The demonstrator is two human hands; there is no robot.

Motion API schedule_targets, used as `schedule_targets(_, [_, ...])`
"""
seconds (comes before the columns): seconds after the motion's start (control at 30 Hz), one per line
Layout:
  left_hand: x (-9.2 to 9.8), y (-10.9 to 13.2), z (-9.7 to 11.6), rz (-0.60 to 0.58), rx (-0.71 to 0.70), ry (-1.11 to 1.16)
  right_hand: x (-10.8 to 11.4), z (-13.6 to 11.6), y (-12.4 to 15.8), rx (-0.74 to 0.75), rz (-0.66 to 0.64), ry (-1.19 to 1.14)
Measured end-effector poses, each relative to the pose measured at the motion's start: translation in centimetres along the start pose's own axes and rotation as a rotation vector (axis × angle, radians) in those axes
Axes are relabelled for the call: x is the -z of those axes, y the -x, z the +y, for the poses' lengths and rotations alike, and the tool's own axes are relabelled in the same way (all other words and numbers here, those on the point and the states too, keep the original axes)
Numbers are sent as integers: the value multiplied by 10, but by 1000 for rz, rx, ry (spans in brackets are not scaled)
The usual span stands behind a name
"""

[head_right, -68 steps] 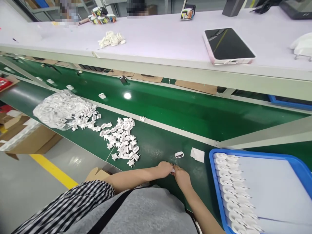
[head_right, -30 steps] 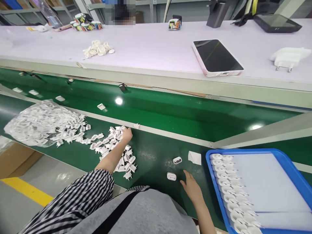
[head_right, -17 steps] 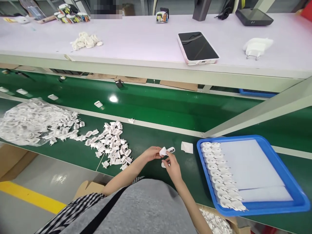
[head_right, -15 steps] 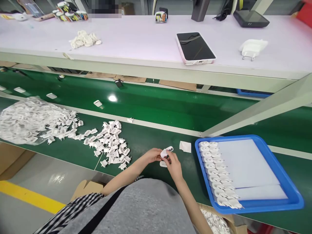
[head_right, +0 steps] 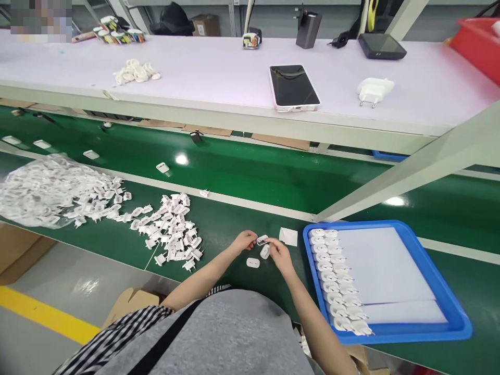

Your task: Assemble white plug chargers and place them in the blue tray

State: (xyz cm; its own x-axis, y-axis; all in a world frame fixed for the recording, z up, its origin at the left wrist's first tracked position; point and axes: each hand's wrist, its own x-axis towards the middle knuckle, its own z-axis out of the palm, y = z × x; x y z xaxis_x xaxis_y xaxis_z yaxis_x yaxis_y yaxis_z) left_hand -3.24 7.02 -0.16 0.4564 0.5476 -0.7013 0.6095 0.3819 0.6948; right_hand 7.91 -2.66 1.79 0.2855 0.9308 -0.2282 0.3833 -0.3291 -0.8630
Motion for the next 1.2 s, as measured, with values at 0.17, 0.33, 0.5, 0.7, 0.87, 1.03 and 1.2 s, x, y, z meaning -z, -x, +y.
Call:
schedule_targets(0.17, [-9, -7, -15, 203, -268, -498, -1, 27, -14, -283, -42, 76])
schedule_targets(0.33, [-10, -6, -25, 149, -310, -553, -8, 43, -6, -307, -35, 375])
schedule_targets(0.5, [-12, -11, -21, 136, -361, -559, -24, 45, -8, -271, -191, 409])
schedule_targets(0.7, [-9, -8, -16, 239, -386, -648, -25, 53, 3, -140, -265, 464])
schedule_targets(0.87, [-7, 7, -24, 277, -410, -682, -28, 60, 21, 45, -238, 569])
schedule_targets(1.03, [-15, 8, -29, -96, -361, -676, -30, 61, 12, -51, -156, 421])
schedule_targets(1.2, [-3, 0, -13, -146, -410, -388, -20, 45, -7, -200, -95, -102])
